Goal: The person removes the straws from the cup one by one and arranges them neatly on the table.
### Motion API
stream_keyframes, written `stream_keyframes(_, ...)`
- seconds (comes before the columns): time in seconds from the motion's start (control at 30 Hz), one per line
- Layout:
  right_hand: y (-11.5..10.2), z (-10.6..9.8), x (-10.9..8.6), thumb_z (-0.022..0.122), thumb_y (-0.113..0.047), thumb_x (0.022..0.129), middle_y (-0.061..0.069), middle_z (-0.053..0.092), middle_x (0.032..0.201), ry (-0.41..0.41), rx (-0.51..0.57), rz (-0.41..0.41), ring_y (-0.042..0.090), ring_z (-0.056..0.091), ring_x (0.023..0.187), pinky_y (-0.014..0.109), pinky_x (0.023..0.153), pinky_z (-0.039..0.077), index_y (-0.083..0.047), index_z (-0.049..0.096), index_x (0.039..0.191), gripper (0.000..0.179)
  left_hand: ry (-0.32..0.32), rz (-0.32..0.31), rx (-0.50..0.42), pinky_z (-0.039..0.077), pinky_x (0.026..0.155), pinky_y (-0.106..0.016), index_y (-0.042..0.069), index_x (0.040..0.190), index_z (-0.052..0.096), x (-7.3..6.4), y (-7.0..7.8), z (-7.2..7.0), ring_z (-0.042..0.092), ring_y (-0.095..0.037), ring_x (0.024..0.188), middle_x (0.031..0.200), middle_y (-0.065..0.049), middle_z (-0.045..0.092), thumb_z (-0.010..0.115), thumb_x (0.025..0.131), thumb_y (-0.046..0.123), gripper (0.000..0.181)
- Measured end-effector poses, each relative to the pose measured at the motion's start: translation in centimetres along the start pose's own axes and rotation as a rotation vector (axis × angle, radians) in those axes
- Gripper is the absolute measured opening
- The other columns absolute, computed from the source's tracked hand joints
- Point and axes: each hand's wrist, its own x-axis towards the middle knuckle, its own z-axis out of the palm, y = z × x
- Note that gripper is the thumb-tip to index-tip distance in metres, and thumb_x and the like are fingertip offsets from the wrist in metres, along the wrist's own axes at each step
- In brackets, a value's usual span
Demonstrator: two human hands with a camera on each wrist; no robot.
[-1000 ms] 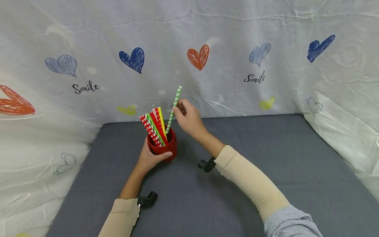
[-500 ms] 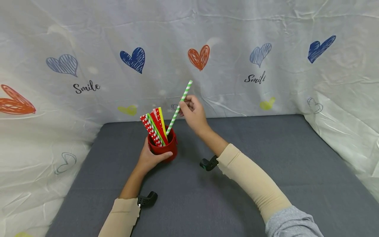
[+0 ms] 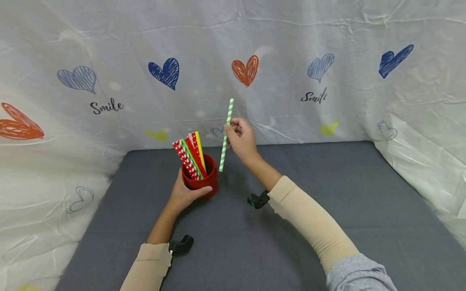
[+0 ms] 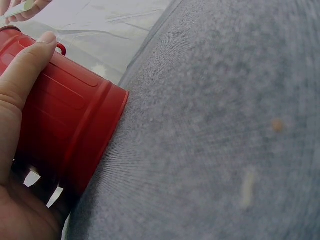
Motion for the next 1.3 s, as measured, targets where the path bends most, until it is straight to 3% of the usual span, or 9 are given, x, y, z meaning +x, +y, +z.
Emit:
stream_keyframes(0.1, 0.3, -0.2, 0.0, 0.056, -0.007, 0.101, 0.03, 0.056, 0.087, -0.003, -0.044, 0.013, 0.043, 0.051, 0.064, 0.025, 0.049, 0.048, 0.011, 0.055, 0.12, 0.026, 0.001, 0.013, 0.001, 0.044, 0.1, -0.052, 0.012, 0.154, 0.021, 0.3, -0.9, 0.0, 0.044, -0.029, 0.128, 0.145, -0.013, 0.042, 0.086, 0.078, 0.011, 0.1)
stream_keyframes(0.17, 0.6, -0.3, 0.0, 0.056, -0.008, 0.101, 0.033, 0.056, 0.09, -0.005, -0.076, 0.024, 0.042, 0.052, 0.065, 0.027, 0.049, 0.049, 0.008, 0.055, 0.121, 0.026, 0.001, 0.021, 0.0, 0.045, 0.1, -0.051, 0.013, 0.153, 0.022, 0.3, -1.1, 0.0, 0.045, -0.027, 0.128, 0.144, -0.011, 0.043, 0.087, 0.077, 0.013, 0.1)
stream_keyframes(0.43, 1.8, -1.1, 0.1, 0.056, -0.012, 0.102, 0.015, 0.06, 0.084, -0.04, -0.237, 0.033, 0.018, 0.052, 0.058, 0.029, 0.051, 0.049, 0.006, 0.055, 0.127, 0.031, -0.001, 0.042, -0.012, 0.045, 0.099, -0.053, 0.012, 0.154, 0.022, 0.4, -1.1, -0.1, 0.044, -0.029, 0.129, 0.146, -0.013, 0.041, 0.086, 0.078, 0.01, 0.1)
stream_keyframes(0.7, 3.0, -1.9, 0.1, 0.057, -0.012, 0.101, 0.008, 0.058, 0.08, -0.053, -0.326, 0.039, 0.017, 0.052, 0.057, 0.028, 0.052, 0.047, 0.004, 0.056, 0.126, 0.03, -0.016, 0.043, 0.013, 0.045, 0.099, -0.05, 0.001, 0.152, 0.022, -0.8, 2.5, -0.1, 0.046, -0.03, 0.127, 0.143, -0.019, 0.043, 0.082, 0.08, 0.007, 0.094)
stream_keyframes(0.8, 3.2, -2.2, 0.0, 0.056, -0.012, 0.101, 0.008, 0.058, 0.079, -0.05, -0.355, 0.071, 0.017, 0.052, 0.057, 0.029, 0.053, 0.045, 0.003, 0.056, 0.127, 0.03, -0.016, 0.038, 0.012, 0.045, 0.098, -0.052, 0.002, 0.152, 0.022, -0.8, 2.6, -0.1, 0.046, -0.031, 0.127, 0.143, -0.019, 0.043, 0.083, 0.079, 0.008, 0.094)
stream_keyframes(0.97, 3.8, -2.8, -0.1, 0.056, -0.017, 0.101, 0.007, 0.059, 0.081, -0.039, -0.398, 0.14, 0.018, 0.055, 0.058, 0.031, 0.055, 0.047, 0.001, 0.056, 0.129, 0.033, -0.001, 0.025, 0.016, 0.046, 0.098, -0.05, 0.011, 0.153, 0.022, -0.1, 0.0, -0.1, 0.045, -0.026, 0.127, 0.144, -0.011, 0.043, 0.086, 0.079, 0.015, 0.098)
stream_keyframes(1.03, 4.1, -3.0, -0.1, 0.055, -0.017, 0.101, 0.007, 0.059, 0.081, -0.041, -0.413, 0.159, 0.018, 0.056, 0.059, 0.031, 0.055, 0.047, 0.001, 0.056, 0.129, 0.033, 0.002, 0.027, 0.02, 0.046, 0.098, -0.05, 0.011, 0.153, 0.022, 0.0, -0.5, -0.1, 0.044, -0.026, 0.127, 0.144, -0.011, 0.042, 0.086, 0.079, 0.016, 0.099)
stream_keyframes(1.2, 4.5, -3.4, -0.2, 0.055, -0.018, 0.101, 0.007, 0.06, 0.081, -0.05, -0.452, 0.177, 0.019, 0.056, 0.059, 0.032, 0.055, 0.047, -0.001, 0.056, 0.129, 0.033, -0.013, 0.011, 0.028, 0.045, 0.099, -0.052, 0.002, 0.153, 0.02, -0.9, 2.3, -0.1, 0.044, -0.032, 0.127, 0.144, -0.018, 0.042, 0.083, 0.081, 0.013, 0.096)
stream_keyframes(1.3, 4.8, -3.6, -0.4, 0.055, -0.018, 0.101, 0.007, 0.058, 0.079, -0.061, -0.494, 0.17, 0.019, 0.054, 0.059, 0.033, 0.056, 0.044, -0.002, 0.056, 0.128, 0.031, -0.015, -0.002, 0.022, 0.045, 0.099, -0.051, 0.002, 0.152, 0.021, -1.0, 2.8, 0.0, 0.045, -0.03, 0.127, 0.143, -0.018, 0.042, 0.083, 0.081, 0.012, 0.095)
